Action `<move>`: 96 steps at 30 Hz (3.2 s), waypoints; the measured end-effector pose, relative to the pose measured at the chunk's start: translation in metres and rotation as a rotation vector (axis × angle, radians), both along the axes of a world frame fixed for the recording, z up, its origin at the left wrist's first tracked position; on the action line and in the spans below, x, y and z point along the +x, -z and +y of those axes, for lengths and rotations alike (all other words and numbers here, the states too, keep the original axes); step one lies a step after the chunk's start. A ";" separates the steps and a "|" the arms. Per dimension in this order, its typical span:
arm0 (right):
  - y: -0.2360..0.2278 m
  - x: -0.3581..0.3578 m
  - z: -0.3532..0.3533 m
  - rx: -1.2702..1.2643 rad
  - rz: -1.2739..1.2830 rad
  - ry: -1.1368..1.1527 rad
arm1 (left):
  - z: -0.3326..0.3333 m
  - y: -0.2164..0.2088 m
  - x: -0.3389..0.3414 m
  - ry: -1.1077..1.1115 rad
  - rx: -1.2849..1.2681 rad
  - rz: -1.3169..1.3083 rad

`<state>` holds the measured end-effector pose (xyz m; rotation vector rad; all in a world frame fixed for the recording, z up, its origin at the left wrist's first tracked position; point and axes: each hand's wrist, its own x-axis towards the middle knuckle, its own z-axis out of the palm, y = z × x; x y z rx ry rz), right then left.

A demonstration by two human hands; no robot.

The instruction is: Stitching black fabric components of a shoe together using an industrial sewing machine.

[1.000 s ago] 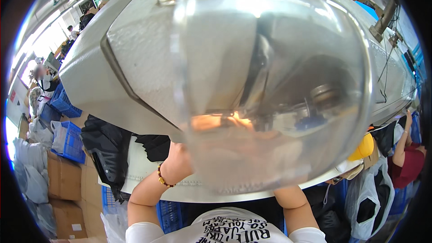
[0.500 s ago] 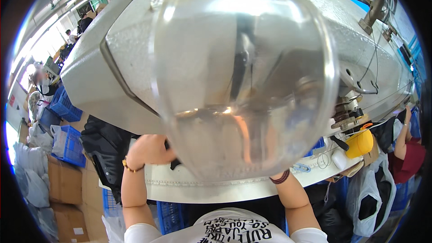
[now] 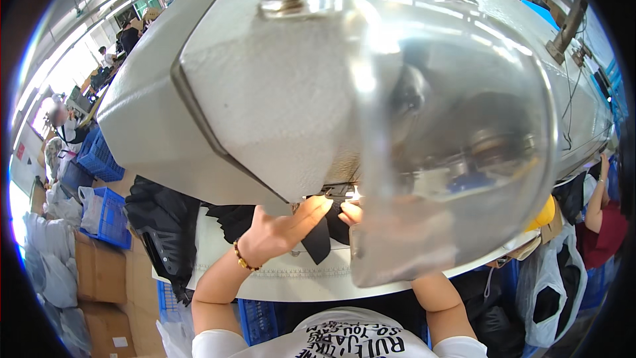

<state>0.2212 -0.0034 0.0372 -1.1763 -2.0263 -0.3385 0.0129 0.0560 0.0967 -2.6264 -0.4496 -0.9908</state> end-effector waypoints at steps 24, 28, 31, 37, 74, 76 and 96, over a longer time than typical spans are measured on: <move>-0.033 0.006 0.004 -0.008 0.063 -0.069 | -0.019 -0.001 0.014 -0.105 -0.071 -0.052; -0.023 0.007 0.012 -0.065 0.090 -0.100 | -0.017 -0.002 0.016 -0.095 -0.121 -0.071; -0.021 0.012 0.013 -0.149 0.153 -0.132 | -0.020 -0.005 0.022 -0.119 -0.091 -0.053; -0.027 0.012 0.015 -0.256 0.366 -0.150 | -0.028 -0.004 0.027 -0.189 0.003 0.012; -0.023 0.039 0.038 -0.013 0.184 -0.203 | -0.064 0.017 0.060 -0.465 -0.172 -0.222; -0.019 0.043 0.035 -0.183 0.049 -0.095 | -0.064 0.004 0.063 -0.523 -0.193 -0.213; -0.017 0.038 0.021 -0.251 0.329 -0.378 | -0.050 -0.007 0.048 -0.298 -0.014 -0.096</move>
